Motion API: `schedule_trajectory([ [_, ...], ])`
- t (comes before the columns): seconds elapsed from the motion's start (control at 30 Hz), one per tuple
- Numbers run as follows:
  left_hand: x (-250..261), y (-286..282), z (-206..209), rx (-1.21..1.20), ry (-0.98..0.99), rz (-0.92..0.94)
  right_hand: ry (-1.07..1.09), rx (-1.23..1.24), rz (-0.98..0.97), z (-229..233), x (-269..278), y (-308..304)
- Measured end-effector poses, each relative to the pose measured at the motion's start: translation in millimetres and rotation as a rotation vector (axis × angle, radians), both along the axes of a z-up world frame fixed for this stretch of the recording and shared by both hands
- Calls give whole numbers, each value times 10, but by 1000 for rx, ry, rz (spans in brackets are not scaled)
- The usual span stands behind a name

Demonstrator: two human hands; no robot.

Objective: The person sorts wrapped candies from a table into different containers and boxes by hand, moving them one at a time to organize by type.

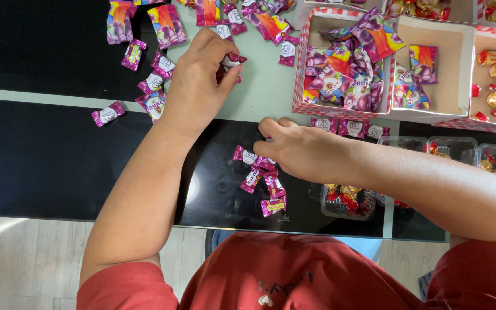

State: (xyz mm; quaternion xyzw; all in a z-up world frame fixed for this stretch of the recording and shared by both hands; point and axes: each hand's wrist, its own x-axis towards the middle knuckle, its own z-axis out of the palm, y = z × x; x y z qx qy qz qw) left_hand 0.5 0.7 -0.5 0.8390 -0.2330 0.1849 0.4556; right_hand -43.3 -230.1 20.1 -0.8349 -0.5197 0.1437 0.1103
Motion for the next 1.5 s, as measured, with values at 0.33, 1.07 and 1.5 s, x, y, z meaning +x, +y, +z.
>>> schedule_trajectory([
  [0.33, 5, 12, 24, 38, -44, 34, -190, -104, -35, -30, -50, 74],
  [1.07, 40, -15, 37, -30, 59, 86, -205, 144, -546, 353, 2100, -897],
  [1.5, 1237, -1127, 351, -91, 5, -87, -158, 371, -376, 860, 1353, -1352],
])
